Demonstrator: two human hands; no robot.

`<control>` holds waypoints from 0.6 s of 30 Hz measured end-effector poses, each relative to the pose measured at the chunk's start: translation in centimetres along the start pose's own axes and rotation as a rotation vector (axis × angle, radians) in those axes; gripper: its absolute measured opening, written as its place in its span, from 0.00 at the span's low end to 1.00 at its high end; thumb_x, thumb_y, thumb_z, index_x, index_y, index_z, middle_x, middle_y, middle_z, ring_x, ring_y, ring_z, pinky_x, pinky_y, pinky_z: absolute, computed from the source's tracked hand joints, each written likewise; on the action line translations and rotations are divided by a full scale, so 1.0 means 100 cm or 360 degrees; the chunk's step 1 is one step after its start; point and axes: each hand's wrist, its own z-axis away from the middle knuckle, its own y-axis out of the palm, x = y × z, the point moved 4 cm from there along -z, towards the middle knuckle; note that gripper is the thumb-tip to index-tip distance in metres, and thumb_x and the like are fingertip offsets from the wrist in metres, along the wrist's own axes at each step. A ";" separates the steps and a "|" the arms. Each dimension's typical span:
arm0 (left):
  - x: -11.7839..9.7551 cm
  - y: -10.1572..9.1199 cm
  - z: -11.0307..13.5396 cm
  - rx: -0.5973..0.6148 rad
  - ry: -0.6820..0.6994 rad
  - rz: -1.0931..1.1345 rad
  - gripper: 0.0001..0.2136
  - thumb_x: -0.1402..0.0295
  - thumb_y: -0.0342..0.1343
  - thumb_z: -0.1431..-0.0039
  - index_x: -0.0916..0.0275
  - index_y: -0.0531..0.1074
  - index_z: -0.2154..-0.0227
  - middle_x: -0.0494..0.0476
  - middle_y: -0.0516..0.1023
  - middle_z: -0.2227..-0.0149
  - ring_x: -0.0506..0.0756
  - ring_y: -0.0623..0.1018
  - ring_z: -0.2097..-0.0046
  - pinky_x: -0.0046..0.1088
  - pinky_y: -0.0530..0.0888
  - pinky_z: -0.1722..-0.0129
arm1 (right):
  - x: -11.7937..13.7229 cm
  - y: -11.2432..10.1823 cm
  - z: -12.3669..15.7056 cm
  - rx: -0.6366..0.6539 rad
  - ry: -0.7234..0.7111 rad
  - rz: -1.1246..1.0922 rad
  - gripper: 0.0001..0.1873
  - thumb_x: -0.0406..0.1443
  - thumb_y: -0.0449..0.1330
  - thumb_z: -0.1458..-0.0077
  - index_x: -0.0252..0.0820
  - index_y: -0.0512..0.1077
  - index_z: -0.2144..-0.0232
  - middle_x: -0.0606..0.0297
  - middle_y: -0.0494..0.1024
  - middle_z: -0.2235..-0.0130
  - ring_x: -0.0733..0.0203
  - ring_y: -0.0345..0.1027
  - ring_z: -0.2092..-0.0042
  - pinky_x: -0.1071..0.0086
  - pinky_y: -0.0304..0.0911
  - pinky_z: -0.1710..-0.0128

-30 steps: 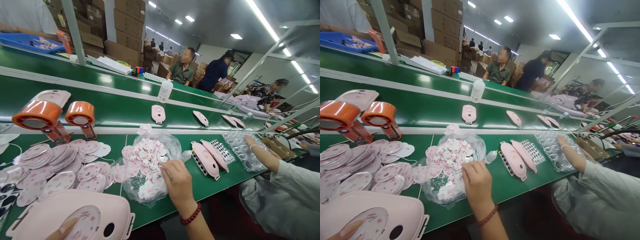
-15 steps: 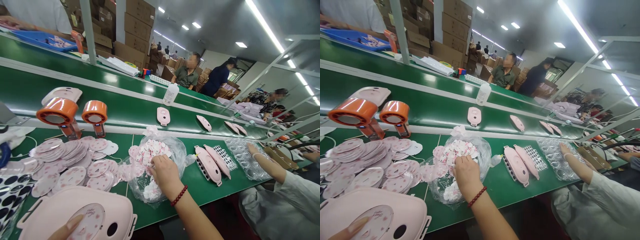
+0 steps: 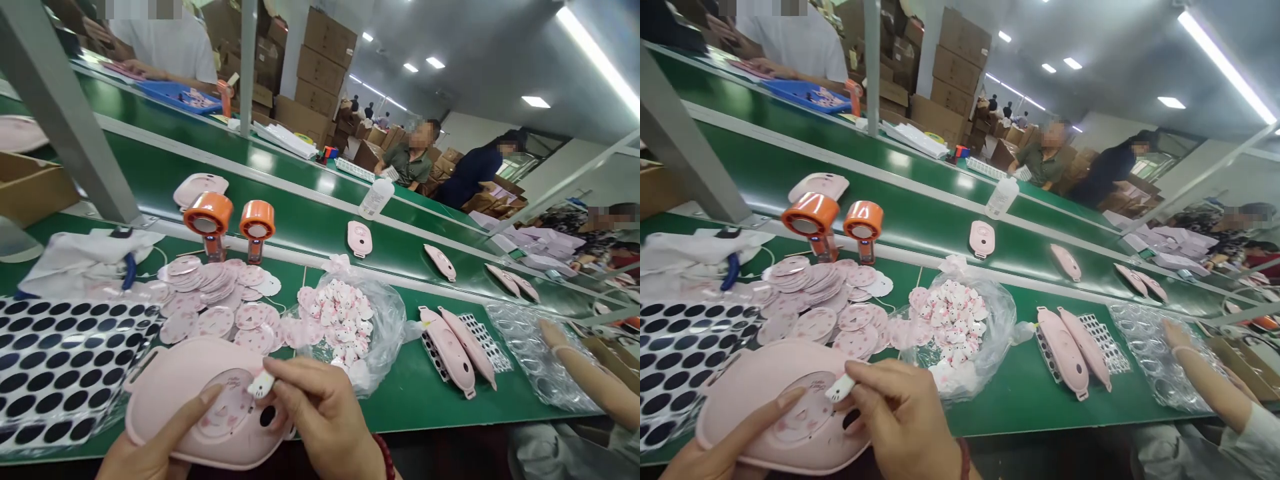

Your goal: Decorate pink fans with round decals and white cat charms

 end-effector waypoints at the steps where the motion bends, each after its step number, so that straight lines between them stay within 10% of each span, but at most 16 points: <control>1: -0.004 0.004 0.005 0.0000 -0.0031 0.0053 0.49 0.75 0.82 0.75 0.47 0.80 0.40 0.47 0.86 0.43 0.69 0.82 0.36 0.32 0.89 0.52 | 0.003 0.009 0.002 -0.0033 -0.0123 0.0115 0.17 0.32 0.66 0.29 0.44 0.85 0.42 0.61 0.87 0.61 0.64 0.81 0.69 0.77 0.78 0.68; 8: -0.020 0.008 0.024 -0.0079 -0.0015 0.0130 0.61 0.66 0.89 0.91 0.60 0.78 0.40 0.65 0.86 0.46 0.68 0.87 0.47 0.29 0.89 0.54 | 0.018 0.062 0.015 -0.0323 -0.0893 0.1185 0.11 0.30 0.58 0.24 0.37 0.78 0.46 0.62 0.84 0.63 0.60 0.76 0.69 0.66 0.71 0.72; 12: -0.019 0.000 0.026 -0.0099 0.0038 0.0194 0.55 0.65 0.89 0.88 0.61 0.80 0.44 0.64 0.86 0.44 0.64 0.88 0.50 0.28 0.90 0.57 | 0.021 0.075 0.020 -0.0541 -0.0929 0.1368 0.08 0.30 0.59 0.25 0.42 0.78 0.53 0.67 0.78 0.71 0.62 0.65 0.74 0.65 0.57 0.78; 18: -0.022 -0.007 0.031 -0.0182 -0.0036 0.0268 0.47 0.69 0.87 0.93 0.63 0.78 0.57 0.65 0.88 0.52 0.63 0.87 0.61 0.30 0.89 0.67 | 0.020 0.074 0.018 -0.0517 -0.0878 0.1169 0.10 0.34 0.60 0.23 0.44 0.83 0.56 0.63 0.85 0.57 0.61 0.73 0.62 0.70 0.69 0.68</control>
